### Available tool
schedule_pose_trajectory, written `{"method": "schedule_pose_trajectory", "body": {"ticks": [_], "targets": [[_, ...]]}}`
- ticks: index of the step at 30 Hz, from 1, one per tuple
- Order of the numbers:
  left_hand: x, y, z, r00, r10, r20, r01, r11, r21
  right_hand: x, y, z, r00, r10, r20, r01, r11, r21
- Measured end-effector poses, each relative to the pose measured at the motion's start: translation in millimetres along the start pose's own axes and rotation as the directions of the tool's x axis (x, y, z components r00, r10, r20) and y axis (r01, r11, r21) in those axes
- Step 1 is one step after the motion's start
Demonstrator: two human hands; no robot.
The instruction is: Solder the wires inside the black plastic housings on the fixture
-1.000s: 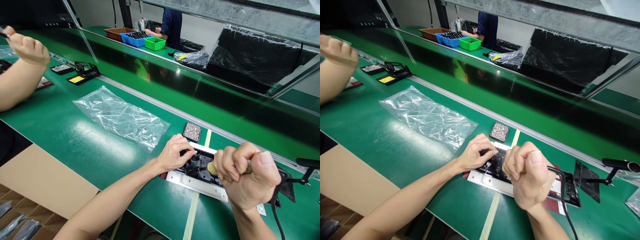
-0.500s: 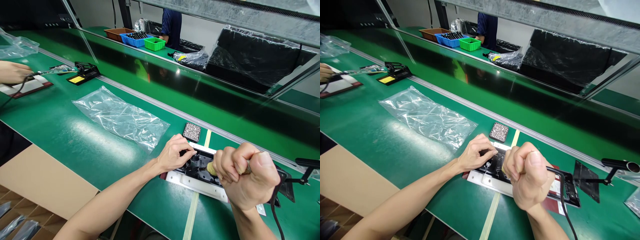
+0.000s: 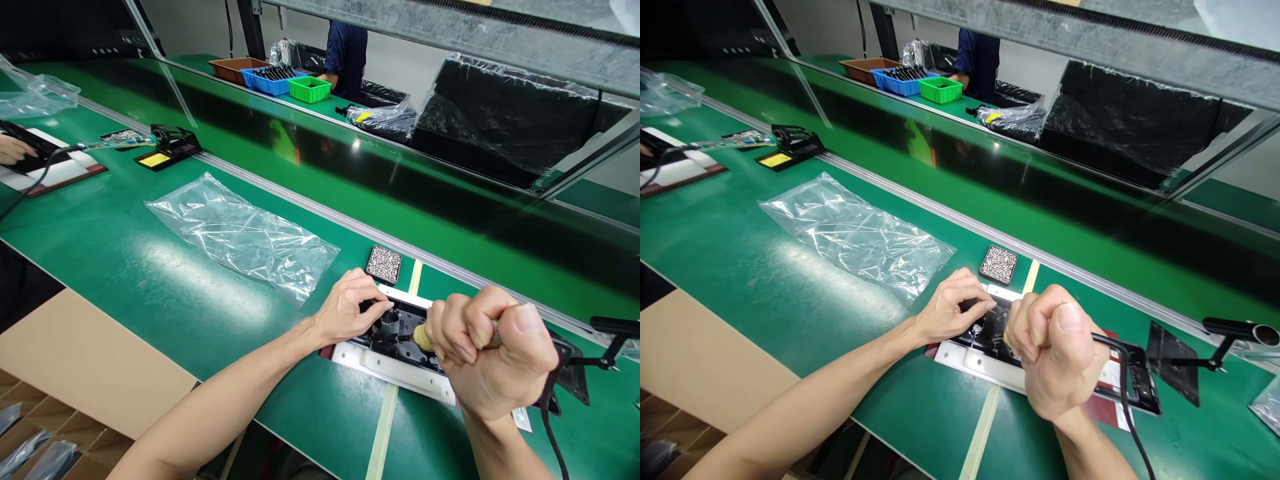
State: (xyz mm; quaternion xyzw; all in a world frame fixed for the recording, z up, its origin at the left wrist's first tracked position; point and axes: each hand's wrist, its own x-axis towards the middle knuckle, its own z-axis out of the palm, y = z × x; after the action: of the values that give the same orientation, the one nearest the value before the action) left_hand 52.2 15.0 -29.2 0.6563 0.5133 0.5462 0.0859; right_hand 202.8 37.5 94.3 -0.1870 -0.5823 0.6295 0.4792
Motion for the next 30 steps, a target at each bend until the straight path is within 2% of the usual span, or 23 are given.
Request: {"method": "schedule_pose_trajectory", "body": {"ticks": [30], "targets": [[1.0,0.7,0.8,1.0,-0.002,-0.001,0.002,1.0,0.002,1.3,0.9,0.4,1.0,0.001,0.013,-0.001,1.0,0.007]]}}
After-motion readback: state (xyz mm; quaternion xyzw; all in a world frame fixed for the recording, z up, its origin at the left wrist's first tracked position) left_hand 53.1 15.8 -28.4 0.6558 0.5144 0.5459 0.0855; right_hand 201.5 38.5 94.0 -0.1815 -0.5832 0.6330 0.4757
